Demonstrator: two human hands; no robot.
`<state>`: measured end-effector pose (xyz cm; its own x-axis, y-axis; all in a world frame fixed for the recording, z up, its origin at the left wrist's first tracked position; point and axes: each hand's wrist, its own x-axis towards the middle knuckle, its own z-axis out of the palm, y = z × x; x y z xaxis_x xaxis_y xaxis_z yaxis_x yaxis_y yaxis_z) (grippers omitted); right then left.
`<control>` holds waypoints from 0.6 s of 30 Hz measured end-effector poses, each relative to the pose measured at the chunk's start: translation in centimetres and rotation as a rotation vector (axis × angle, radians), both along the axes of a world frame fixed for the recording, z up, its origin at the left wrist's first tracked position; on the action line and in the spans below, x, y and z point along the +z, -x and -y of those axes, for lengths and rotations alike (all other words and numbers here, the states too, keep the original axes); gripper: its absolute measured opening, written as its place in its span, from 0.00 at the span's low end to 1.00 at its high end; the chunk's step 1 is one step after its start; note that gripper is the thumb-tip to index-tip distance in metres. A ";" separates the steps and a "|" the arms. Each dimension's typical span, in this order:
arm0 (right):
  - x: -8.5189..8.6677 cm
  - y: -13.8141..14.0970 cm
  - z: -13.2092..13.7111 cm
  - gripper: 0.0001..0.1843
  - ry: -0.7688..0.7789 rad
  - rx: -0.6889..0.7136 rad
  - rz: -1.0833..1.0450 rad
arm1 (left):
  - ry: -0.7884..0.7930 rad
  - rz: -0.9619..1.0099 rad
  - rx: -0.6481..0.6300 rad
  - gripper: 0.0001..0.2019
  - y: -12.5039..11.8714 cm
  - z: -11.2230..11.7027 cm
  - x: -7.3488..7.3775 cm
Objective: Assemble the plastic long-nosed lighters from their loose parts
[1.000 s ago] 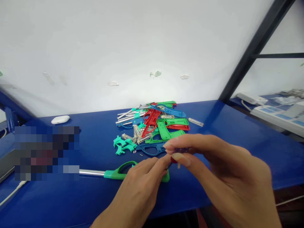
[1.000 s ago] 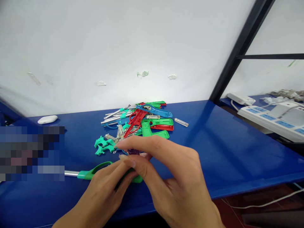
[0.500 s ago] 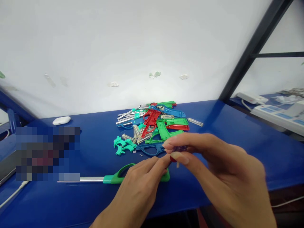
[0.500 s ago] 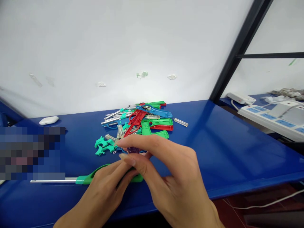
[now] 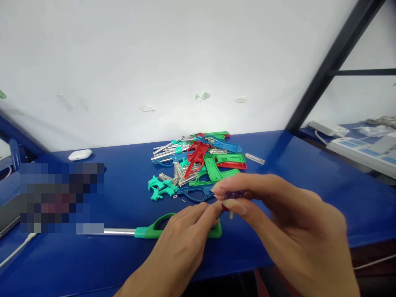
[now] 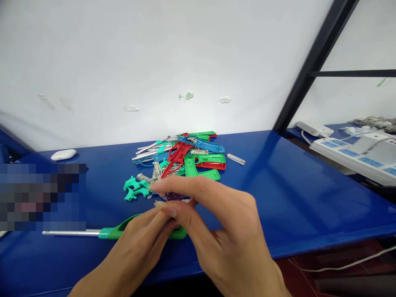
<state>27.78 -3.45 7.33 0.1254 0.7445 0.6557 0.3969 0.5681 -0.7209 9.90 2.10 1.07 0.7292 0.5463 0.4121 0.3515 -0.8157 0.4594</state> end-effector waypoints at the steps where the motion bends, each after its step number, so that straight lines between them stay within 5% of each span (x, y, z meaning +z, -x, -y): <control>1: 0.0 0.0 0.0 0.12 -0.001 0.002 0.003 | 0.006 0.000 -0.002 0.20 0.0 0.0 0.0; 11: -0.4 -0.5 0.0 0.10 -0.001 -0.059 0.086 | 0.016 0.035 -0.003 0.18 0.1 0.3 0.2; 18: -1.5 -0.4 -0.6 0.13 -0.083 -0.064 -0.015 | -0.001 0.005 -0.004 0.29 0.2 0.9 1.2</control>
